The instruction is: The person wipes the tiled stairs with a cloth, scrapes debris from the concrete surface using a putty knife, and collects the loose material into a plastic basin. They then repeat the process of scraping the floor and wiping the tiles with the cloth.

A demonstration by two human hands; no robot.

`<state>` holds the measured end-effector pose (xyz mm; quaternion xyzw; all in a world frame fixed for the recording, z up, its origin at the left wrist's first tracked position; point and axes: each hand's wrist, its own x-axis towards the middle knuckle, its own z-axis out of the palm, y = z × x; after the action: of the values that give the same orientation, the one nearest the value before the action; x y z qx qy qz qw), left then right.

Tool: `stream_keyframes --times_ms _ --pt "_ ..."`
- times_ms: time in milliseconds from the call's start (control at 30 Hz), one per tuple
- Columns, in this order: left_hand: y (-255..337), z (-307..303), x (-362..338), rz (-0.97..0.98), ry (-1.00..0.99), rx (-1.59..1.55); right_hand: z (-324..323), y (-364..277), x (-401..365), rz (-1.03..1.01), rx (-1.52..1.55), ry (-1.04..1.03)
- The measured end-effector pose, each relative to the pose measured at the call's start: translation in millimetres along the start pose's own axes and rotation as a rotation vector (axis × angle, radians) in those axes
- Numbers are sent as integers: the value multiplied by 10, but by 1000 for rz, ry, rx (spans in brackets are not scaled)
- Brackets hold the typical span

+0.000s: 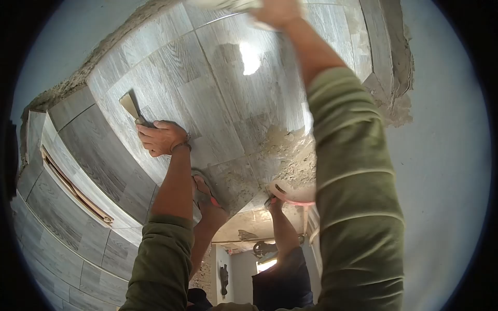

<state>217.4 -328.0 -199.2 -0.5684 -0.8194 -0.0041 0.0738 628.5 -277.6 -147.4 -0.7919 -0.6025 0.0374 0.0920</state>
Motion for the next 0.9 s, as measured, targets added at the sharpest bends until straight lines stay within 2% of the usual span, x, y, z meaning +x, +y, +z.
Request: stream_keyframes --times_ms 33,67,133,167,200,300,333,367,400,433,467,500,533,567,667,800,867,900 --pt "6 -5 1 -3 -1 -4 -12 227 -105 221 -43 92" --pt "3 -17 4 -4 -2 -5 173 684 -245 422 -33 267" --pt "6 -42 3 -12 -22 -2 -88 1282 -518 534 -67 416" --pt "28 -49 6 -19 -29 -3 -464 1167 -543 569 -47 350" --pt "42 -45 22 -28 -27 -4 -574 1161 -579 426 -319 461" --pt "24 -20 5 -26 -18 8 -944 342 -415 112 -94 402" --pt "11 -2 4 -24 -5 16 -1011 -363 -306 217 106 268" --pt "17 5 4 -22 6 20 -812 -602 -232 60 141 267" --pt "13 -5 3 -22 9 13 -699 -923 -176 123 463 -82" --pt "8 -10 3 -19 9 4 -355 -1290 -66 -70 359 22" --pt "14 -8 -8 -14 8 -2 -221 -1675 -24 -267 320 390" --pt "34 12 -10 -9 21 -6 -102 -1965 53 -320 431 119" --pt "26 24 -4 -4 36 -3 174 -2180 105 -366 423 51" --pt "1 29 -2 1 53 4 412 -2270 127 -411 419 -19" --pt "-15 61 -1 -15 30 27 481 -2099 135 -310 267 31" --pt "19 21 -16 -2 17 -6 709 -1738 251 -353 265 46" --pt "-10 33 -15 1 17 1 631 -1287 249 -228 166 80" --pt "-22 19 -14 -3 18 7 268 -1025 204 -47 191 -35"
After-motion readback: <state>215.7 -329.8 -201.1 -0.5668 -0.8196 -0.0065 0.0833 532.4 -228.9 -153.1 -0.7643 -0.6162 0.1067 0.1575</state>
